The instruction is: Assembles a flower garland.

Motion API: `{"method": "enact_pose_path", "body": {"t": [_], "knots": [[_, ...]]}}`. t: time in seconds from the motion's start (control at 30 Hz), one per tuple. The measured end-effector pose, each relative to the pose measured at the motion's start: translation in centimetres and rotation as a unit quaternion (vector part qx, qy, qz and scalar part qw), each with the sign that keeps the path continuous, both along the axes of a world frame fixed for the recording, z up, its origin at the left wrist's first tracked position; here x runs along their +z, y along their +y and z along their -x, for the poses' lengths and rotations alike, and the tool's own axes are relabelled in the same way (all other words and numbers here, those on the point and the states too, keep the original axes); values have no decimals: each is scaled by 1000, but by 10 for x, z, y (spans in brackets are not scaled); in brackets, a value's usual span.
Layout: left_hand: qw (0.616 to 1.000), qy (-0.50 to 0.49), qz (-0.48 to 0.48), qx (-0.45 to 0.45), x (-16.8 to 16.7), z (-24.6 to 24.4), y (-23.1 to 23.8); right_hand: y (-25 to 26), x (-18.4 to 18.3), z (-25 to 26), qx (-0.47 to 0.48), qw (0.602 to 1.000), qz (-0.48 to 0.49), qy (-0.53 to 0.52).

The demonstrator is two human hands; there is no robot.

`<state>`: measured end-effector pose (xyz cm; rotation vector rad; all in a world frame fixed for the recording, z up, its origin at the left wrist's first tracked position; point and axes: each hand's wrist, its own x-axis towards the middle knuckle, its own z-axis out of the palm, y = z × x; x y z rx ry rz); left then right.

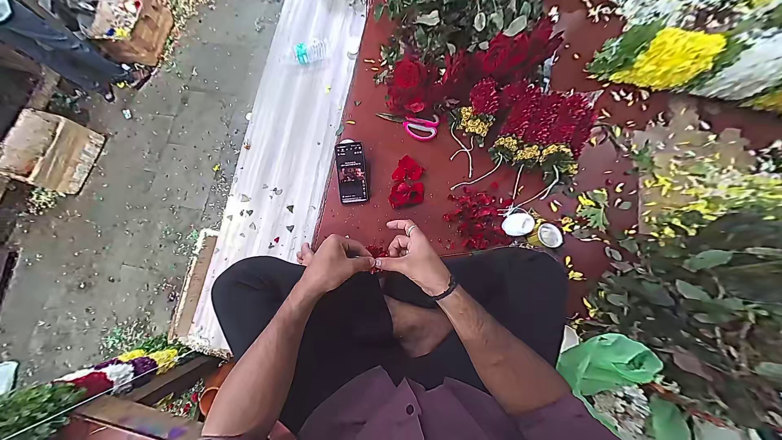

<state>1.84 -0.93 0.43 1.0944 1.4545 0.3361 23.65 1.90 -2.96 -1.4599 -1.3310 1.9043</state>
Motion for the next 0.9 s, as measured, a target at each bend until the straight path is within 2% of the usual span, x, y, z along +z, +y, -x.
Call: {"method": "enact_pose_path", "body": {"t": [0.1,0.2,0.3,0.4,0.53,0.63,0.7,0.73,0.8,0.83,0.9], "knots": [[1000,19,-6,15,-3,-1,-2,7,1,-10,58,998,-18,-15],[998,54,4,33,2,2,0,14,4,-17,112,989,-83,-41],[995,89,12,39,12,8,7,15,-11,-16,184,976,-110,-18],[991,126,1,52,26,15,19,14,-18,-13,143,984,-102,21],[978,200,-8,59,42,17,32,23,5,-25,141,974,-153,90],[951,308,-23,-12,59,-5,41,20,28,-30,150,955,-185,180],[924,355,-11,-140,85,-31,44,25,41,-37,118,944,-213,221],[915,341,-8,-217,100,-45,45,31,44,-41,102,940,-225,235],[911,240,-30,-335,125,-67,46,44,39,-49,94,935,-213,268],[919,167,-60,-351,133,-74,46,48,33,-50,96,931,-186,298],[945,53,-126,-297,139,-87,50,48,28,-53,90,930,-108,339]]}}
